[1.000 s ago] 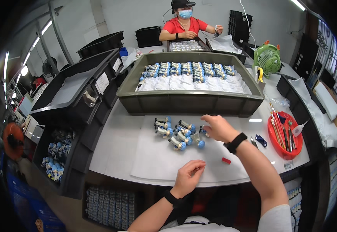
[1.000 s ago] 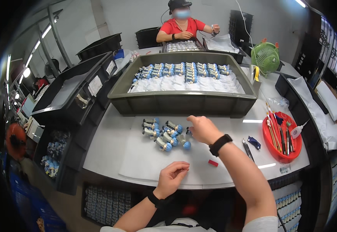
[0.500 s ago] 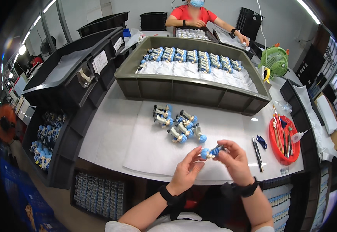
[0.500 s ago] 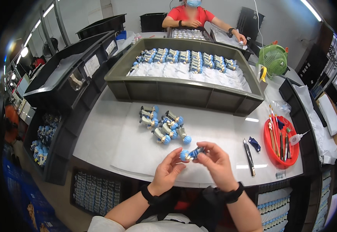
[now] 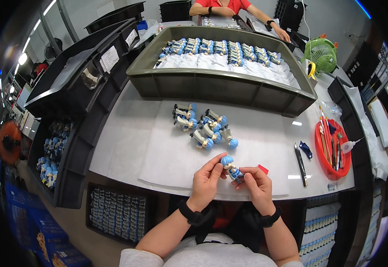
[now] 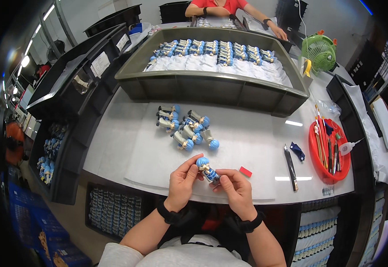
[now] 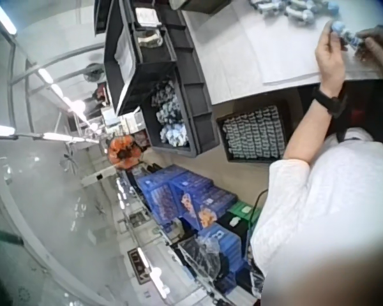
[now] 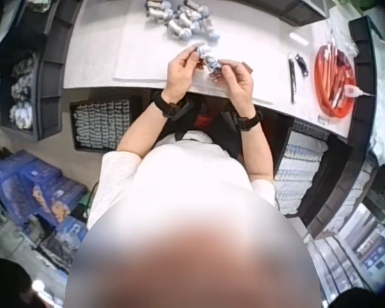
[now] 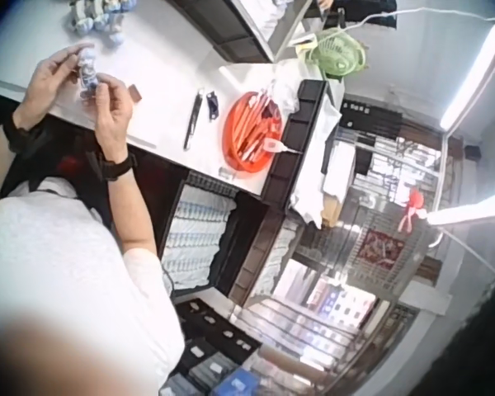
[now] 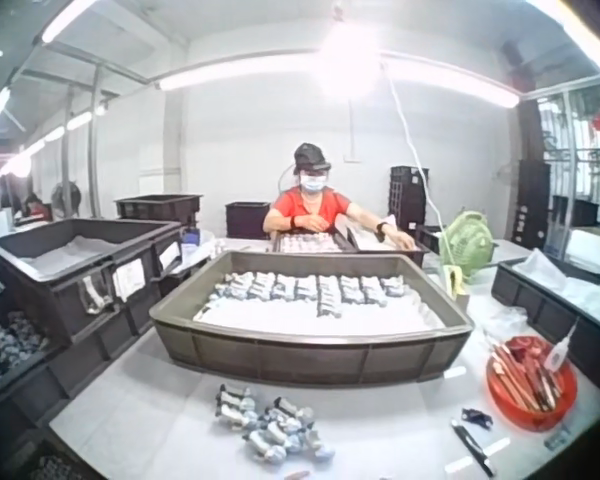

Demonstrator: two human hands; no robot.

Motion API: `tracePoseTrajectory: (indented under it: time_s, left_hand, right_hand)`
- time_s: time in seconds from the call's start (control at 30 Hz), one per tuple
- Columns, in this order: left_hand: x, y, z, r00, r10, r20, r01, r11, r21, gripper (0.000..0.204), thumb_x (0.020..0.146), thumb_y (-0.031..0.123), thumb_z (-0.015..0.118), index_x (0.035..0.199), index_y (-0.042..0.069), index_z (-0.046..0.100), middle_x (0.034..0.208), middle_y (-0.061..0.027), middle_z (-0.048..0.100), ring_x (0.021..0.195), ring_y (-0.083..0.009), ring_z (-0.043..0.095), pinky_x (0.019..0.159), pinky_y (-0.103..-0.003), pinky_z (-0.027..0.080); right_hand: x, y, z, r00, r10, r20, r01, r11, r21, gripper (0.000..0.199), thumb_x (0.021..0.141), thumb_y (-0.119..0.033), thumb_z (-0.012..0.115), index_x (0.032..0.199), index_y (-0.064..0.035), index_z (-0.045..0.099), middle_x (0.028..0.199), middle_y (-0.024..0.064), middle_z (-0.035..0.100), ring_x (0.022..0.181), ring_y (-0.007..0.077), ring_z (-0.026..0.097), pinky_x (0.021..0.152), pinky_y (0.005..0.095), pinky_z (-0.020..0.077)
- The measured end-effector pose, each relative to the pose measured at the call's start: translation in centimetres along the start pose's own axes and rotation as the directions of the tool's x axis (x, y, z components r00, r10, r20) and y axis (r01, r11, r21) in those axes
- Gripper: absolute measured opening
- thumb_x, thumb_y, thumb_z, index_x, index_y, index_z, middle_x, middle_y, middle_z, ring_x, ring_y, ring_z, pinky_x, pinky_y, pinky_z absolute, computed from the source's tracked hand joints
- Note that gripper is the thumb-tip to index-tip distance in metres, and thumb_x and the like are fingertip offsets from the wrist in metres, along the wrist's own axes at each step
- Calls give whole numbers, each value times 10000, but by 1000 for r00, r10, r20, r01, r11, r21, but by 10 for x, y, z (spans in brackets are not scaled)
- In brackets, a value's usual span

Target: The person picks small figurines from a tray and applies a red rectangular piece to each one, then places the finished items into a black tray. The process is repeated for several figurines.

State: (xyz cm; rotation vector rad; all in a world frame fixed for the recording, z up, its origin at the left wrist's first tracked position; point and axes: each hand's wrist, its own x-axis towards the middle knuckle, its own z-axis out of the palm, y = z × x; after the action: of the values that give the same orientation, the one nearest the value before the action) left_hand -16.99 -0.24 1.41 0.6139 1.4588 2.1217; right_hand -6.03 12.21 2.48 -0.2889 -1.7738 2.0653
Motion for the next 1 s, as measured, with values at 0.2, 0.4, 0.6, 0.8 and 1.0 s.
tracePoseTrajectory:
  time_s: [0.2, 0.4, 0.6, 0.8, 1.0]
  left_hand:
    - [-1, 0, 0, 999, -31, 26, 33, 996, -82, 342, 993, 157, 515, 1310, 32, 543, 965, -19, 627, 790, -65, 531, 736, -208, 465]
    - [-2, 2, -2, 996, 63, 68, -66, 997, 37, 392, 955, 130, 582, 1325, 20, 520, 1147, -59, 567, 884, -77, 534, 791, -229, 473]
    - [-2, 0, -3, 993, 57, 107, -51, 997, -59, 409, 957, 53, 533, 1357, 9, 464, 1257, -115, 555, 1090, -154, 565, 945, -309, 484]
    - [-1, 0, -1, 993, 33, 111, -15, 987, -159, 413, 957, -17, 480, 1368, -11, 437, 1273, -132, 548, 1130, -165, 553, 968, -302, 469]
    - [-3, 1, -2, 993, 10, 114, 3, 993, -116, 392, 955, -10, 487, 1346, -15, 459, 1264, -135, 556, 1134, -182, 558, 978, -320, 468]
  right_hand:
    - [-2, -1, 0, 1000, -8, -30, 11, 995, 98, 316, 934, -58, 577, 1231, 15, 497, 1102, 127, 605, 959, 190, 637, 782, 290, 547]
    - [-2, 7, 1, 991, -107, -75, 109, 994, 15, 516, 794, 70, 700, 1257, -17, 487, 1221, 91, 540, 1136, 172, 544, 904, 299, 506]
    - [-2, 7, 2, 988, -97, -122, 97, 995, 0, 558, 763, 103, 702, 1262, -23, 486, 1204, 87, 545, 1134, 176, 542, 918, 304, 498]
    - [-2, 8, 1, 986, -102, -132, 103, 995, 1, 540, 767, 106, 695, 1252, -18, 494, 1184, 90, 551, 1125, 183, 547, 912, 311, 503]
    - [-2, 10, 3, 982, -127, -141, 129, 992, 1, 498, 791, 106, 671, 1245, -5, 497, 1180, 98, 554, 1129, 191, 547, 929, 323, 500]
